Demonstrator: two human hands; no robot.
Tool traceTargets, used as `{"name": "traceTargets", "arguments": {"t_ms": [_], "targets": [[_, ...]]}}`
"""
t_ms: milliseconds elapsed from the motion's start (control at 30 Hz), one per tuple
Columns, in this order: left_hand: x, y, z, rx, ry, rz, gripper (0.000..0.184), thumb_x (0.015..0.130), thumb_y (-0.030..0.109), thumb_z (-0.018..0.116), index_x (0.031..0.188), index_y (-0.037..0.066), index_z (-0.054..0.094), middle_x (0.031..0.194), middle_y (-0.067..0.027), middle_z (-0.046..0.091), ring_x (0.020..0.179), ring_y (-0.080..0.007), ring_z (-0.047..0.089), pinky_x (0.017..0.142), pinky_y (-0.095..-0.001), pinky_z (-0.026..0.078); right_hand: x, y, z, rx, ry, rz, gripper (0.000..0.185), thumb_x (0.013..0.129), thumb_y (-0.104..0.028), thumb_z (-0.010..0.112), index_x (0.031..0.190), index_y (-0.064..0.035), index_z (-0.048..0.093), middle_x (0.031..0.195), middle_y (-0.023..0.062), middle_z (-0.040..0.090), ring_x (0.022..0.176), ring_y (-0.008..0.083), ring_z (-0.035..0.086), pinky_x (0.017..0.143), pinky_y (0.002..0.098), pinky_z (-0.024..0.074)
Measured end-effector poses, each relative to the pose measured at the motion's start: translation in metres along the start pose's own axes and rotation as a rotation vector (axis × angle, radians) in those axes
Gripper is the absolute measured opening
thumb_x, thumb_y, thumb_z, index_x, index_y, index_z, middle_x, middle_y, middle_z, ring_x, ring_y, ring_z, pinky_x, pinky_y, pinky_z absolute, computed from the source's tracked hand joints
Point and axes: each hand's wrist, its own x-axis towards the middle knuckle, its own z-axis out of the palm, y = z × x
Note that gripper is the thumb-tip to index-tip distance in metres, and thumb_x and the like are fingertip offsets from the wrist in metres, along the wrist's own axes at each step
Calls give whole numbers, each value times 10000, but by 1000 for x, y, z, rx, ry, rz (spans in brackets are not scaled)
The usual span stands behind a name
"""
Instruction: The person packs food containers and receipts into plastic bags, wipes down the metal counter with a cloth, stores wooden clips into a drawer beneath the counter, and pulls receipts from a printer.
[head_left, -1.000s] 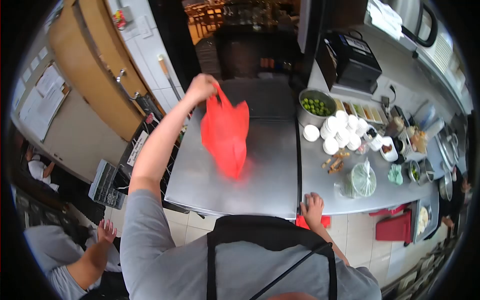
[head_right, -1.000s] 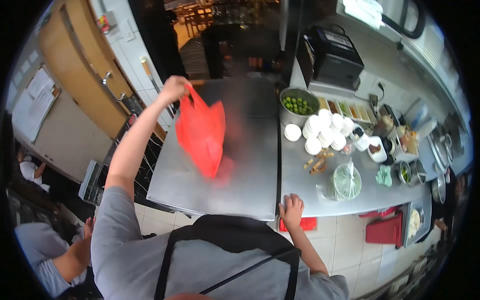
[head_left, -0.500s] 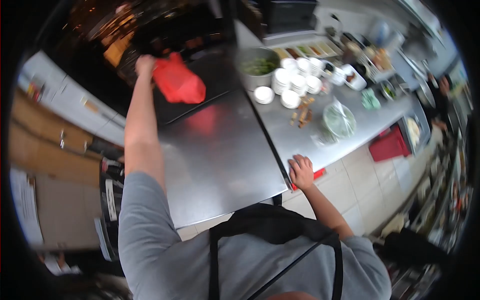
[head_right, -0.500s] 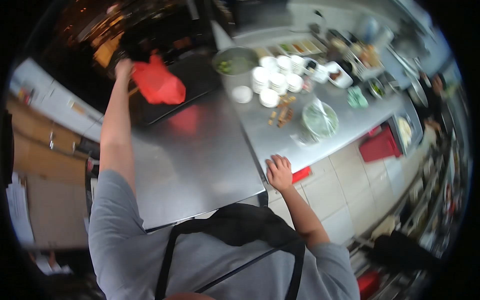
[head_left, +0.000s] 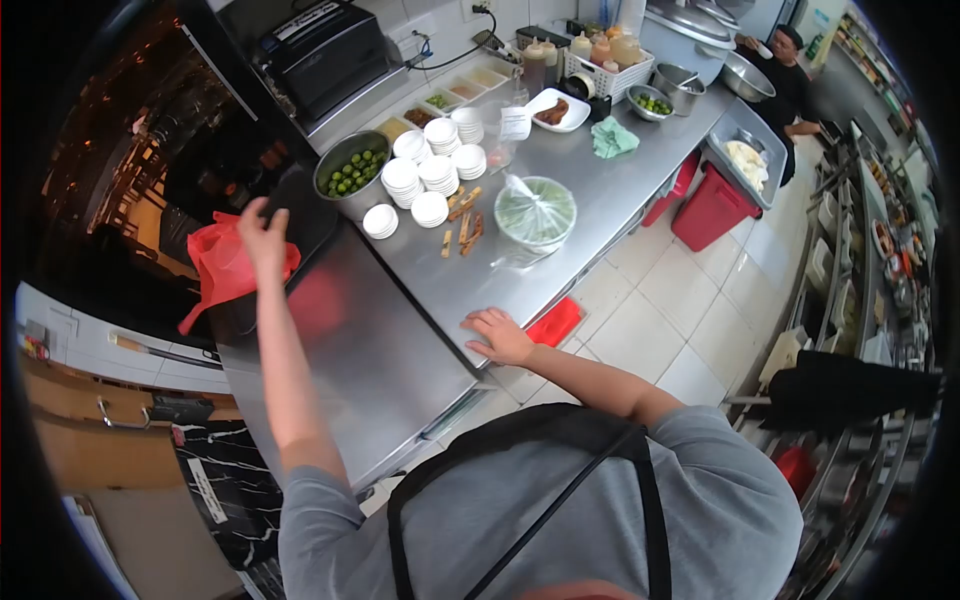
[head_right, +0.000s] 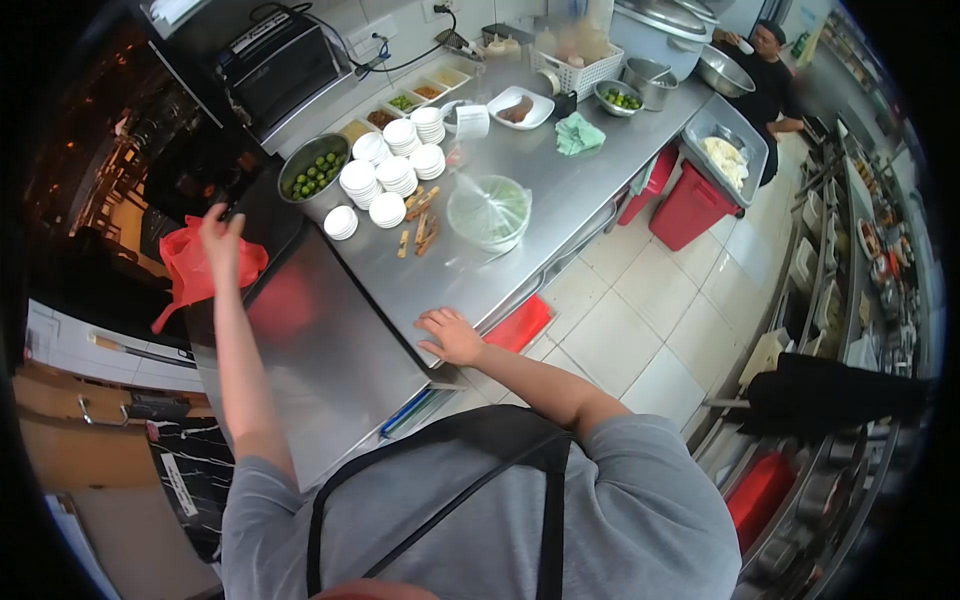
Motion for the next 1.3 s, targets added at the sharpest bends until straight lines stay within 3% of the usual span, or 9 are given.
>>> {"name": "traceTargets", "arguments": {"t_ms": [100,200,367,667,767,833,933,1033,1300], "targets": [[-72,71,60,-214,-111,-132,195,700,77,652,887,49,603,932,-46,537,809,-131,519,737,-255,418,-17,1,-69,480,-28,259,320,806,-220,546,1091,-84,491,1066,101,493,943,252,522,780,349,432],[-122,107,126,-335,-303,-421,220,772,76,585,984,16,572,931,-61,596,879,-131,548,768,-239,417,-59,49,-122,487,109,272,273,799,-176,560,1043,-56,531,970,108,555,816,238,580,696,315,465],[-133,191,239,-438,-383,-459,294,780,127,585,1042,-5,556,1019,-105,585,946,-157,541,809,-252,403,-131,140,-183,444,276,490,154,805,-141,551,869,-10,599,771,99,613,725,172,601,635,271,464],[-73,154,393,-60,-576,-267,353,706,168,611,1031,34,579,1011,-87,569,864,-165,554,679,-275,455,-160,222,-248,496,355,715,112,800,-100,547,844,-15,605,670,87,611,621,124,589,568,247,451],[-57,141,410,-39,-603,-206,357,633,189,673,962,54,630,1037,-219,565,953,-269,560,801,-288,429,-136,242,-261,366,306,684,122,787,-109,555,844,-12,602,673,105,604,598,161,585,558,272,447],[-49,151,407,-142,-702,-508,334,636,132,655,955,37,630,930,-176,609,817,-210,595,688,-280,465,-112,256,-277,204,261,591,134,772,-120,562,838,-11,602,707,134,597,608,236,580,567,309,446],[-43,138,425,-199,-587,-531,296,665,55,598,958,25,626,838,-134,621,695,-158,591,558,-271,469,-74,282,-291,148,264,489,138,763,-123,565,830,-9,606,765,158,594,684,295,579,619,336,454],[-32,104,444,-386,-524,-459,320,699,0,537,1009,44,604,781,-110,612,697,-158,592,546,-275,467,-29,310,-306,81,291,402,139,757,-118,566,831,-10,609,801,169,593,743,311,580,675,352,453],[-22,144,411,-680,-498,-840,316,747,-34,485,1056,-23,547,956,-105,568,837,-195,568,713,-285,462,89,455,-293,-441,130,312,366,791,-265,525,1109,-84,519,1193,180,458,1090,367,424,897,500,326]]}}
